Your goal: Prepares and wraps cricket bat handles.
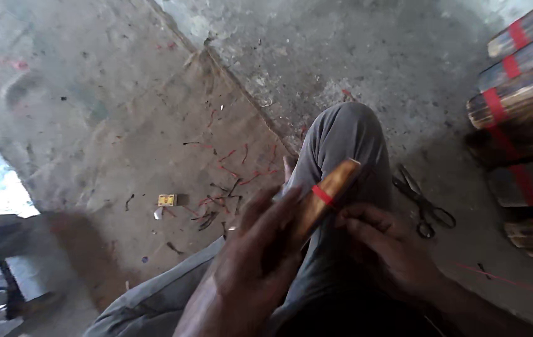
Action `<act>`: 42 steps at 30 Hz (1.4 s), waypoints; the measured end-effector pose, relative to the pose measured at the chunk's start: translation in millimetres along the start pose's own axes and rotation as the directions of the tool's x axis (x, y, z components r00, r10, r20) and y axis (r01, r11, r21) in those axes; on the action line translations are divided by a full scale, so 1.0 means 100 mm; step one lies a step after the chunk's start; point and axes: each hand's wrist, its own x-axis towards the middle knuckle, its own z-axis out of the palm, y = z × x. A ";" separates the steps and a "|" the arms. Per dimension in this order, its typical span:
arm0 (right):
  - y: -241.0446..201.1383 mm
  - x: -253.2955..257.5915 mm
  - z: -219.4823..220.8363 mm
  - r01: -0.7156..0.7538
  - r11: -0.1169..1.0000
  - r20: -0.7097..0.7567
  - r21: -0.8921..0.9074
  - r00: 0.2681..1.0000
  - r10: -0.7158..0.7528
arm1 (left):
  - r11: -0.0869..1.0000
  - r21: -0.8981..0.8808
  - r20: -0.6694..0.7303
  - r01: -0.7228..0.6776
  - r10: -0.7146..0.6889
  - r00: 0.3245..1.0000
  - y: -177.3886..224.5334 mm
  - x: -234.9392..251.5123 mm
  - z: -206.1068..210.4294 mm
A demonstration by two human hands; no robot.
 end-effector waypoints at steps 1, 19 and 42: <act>0.03 0.05 -0.01 -0.022 1.000 -0.014 -0.004 1.000 0.022 | 0.986 0.169 -0.135 -0.001 0.024 0.991 0.02 -0.03 0.03; 0.19 -0.13 -0.16 -0.177 0.983 -0.131 0.039 0.975 0.180 | 0.792 0.569 -0.237 0.220 -0.098 0.966 -0.20 -0.09 0.70; 0.08 -0.14 -0.11 -0.260 0.961 -0.138 0.094 0.953 0.271 | 0.481 0.843 -0.329 0.241 0.107 0.938 0.02 -0.17 0.96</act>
